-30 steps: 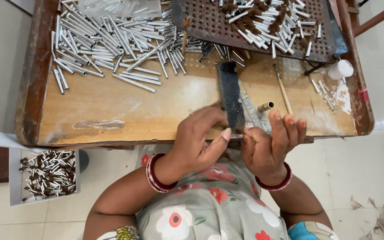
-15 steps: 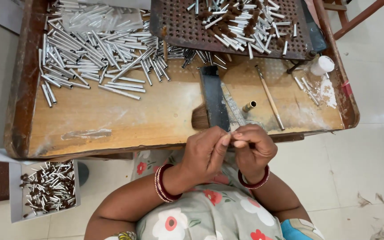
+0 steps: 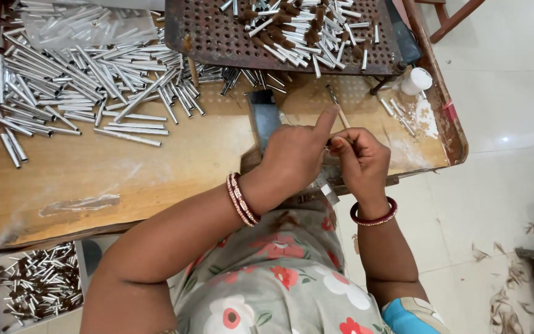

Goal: Assembling small silver tubes by inserting white tips into them at a manufacturing workbench.

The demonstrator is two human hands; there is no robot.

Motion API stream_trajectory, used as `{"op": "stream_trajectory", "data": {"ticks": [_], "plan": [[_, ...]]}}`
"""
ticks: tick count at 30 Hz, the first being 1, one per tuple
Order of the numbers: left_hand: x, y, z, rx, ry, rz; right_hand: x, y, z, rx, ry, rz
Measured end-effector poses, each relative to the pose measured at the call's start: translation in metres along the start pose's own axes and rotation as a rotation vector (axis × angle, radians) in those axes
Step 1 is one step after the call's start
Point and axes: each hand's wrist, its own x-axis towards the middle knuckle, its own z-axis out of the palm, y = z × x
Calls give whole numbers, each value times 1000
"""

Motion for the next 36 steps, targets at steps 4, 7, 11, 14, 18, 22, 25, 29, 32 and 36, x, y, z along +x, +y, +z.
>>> {"op": "stream_trajectory", "data": {"ticks": [4, 7, 11, 14, 18, 22, 25, 29, 32, 36], "plan": [[2, -1, 2, -18, -14, -23, 7, -21, -7, -147, -64, 13], [-1, -3, 2, -71, 9, 12, 16, -42, -11, -282, -170, 63], [-5, 0, -4, -77, 4, 53, 24, -61, -17, -446, -311, -76], [-13, 6, -27, -83, 93, 89, 13, -70, -18, -554, -314, -291], [-37, 10, -69, -116, 280, 127, -12, -48, -15, -818, -306, -438], [-67, 3, -91, -170, 391, 122, -15, -41, -12, -841, -107, -502], [-89, -5, -98, -254, 469, 62, -11, -43, -4, -927, -192, -474], [-106, -16, -91, -408, 582, -80, 1, -31, 0, -520, -68, -189], [-110, -23, -82, -459, 662, -144, -1, -26, 7, -553, -52, -201], [-120, -44, -55, -575, 680, -183, 0, -17, 11, -609, -38, -331]]}}
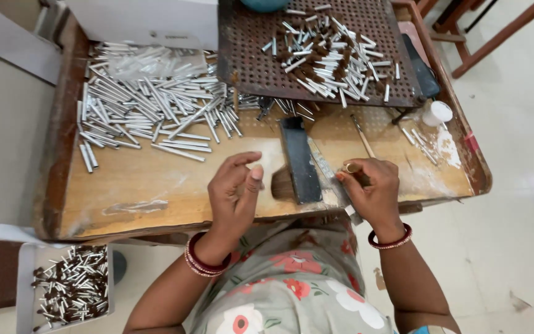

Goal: Assembling small silver tubes by inserting white tips into them at a manufacturing workbench.

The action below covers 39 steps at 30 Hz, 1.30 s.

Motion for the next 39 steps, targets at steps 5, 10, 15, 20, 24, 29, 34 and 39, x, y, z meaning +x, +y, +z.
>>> {"op": "stream_trajectory", "data": {"ticks": [5, 10, 15, 20, 24, 29, 34, 39], "plan": [[13, 25, 0, -1, 50, 30, -1, -6, -6, -17, 100, -47], [1, 12, -4, 24, 56, 18, -9, 0, 4, -44, 81, -50], [5, 19, -3, -45, 59, -2, -9, 3, 4, -94, 62, 37], [5, 10, -4, -3, 59, 18, -4, 2, 4, -72, 90, 3], [4, 14, -2, -18, 79, 45, -1, -5, 2, -76, 61, -12], [1, 16, -1, -29, 28, 6, 3, -6, -1, -32, 6, 47], [5, 17, 0, -49, 30, -41, 20, -8, -19, 134, -102, 125], [10, 33, 7, -94, -40, 2, 29, -13, -28, 75, -113, 96]]}}
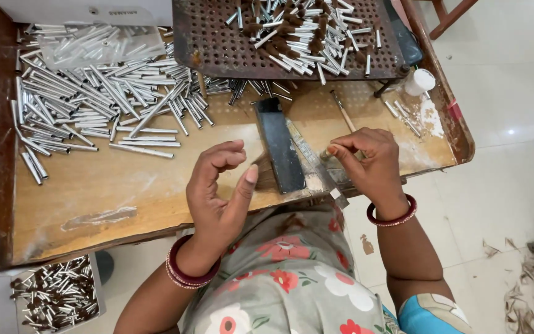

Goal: Assembling small silver tubes by inserting white tips into them at a manufacturing workbench.

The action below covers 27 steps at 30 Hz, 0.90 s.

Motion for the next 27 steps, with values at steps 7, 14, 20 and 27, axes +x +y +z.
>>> {"op": "stream_trajectory", "data": {"ticks": [7, 14, 20, 27], "plan": [[-5, 15, 21, -31, -52, 7, -17, 0, 18, -42, 160, -15], [-23, 26, 61, -180, -162, -79, -57, -19, 47, 1028, 558, 39], [-33, 15, 78, -298, -321, -235, -64, -32, 53, 921, 536, -15], [-33, 15, 77, -168, -249, -95, -57, -57, 36, 967, 365, 135]]}}
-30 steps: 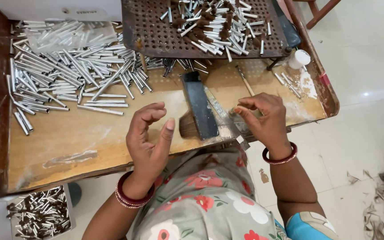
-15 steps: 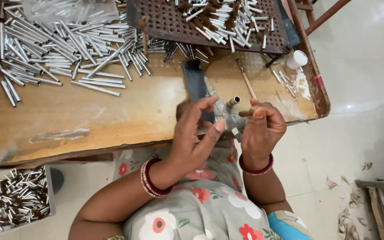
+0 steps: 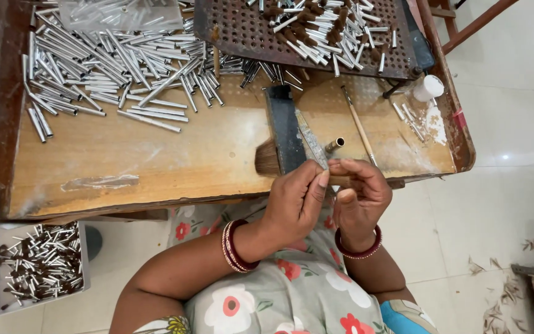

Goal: Assembling small silver tubes by inserting white tips into them at a manufacturing workbench.

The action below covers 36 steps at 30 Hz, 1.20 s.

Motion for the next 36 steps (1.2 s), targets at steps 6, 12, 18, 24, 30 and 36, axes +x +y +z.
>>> {"op": "stream_trajectory", "data": {"ticks": [6, 12, 18, 24, 30, 36], "plan": [[-5, 1, -4, 71, 8, 30, -7, 16, -22, -271, -188, -194], [-11, 0, -12, 24, 49, 41, -15, 21, 7, -607, -31, -479], [39, -8, -81, 963, -121, 14, -6, 41, -4, -462, 33, -484], [108, -22, -209, 1351, -48, 6, 6, 43, -29, -456, 64, -436], [120, -56, -212, 1396, -191, 245, 5, 35, -21, -444, 38, -427], [132, -64, -216, 1606, -202, 282, 3, 29, -20, -456, 24, -425]]}}
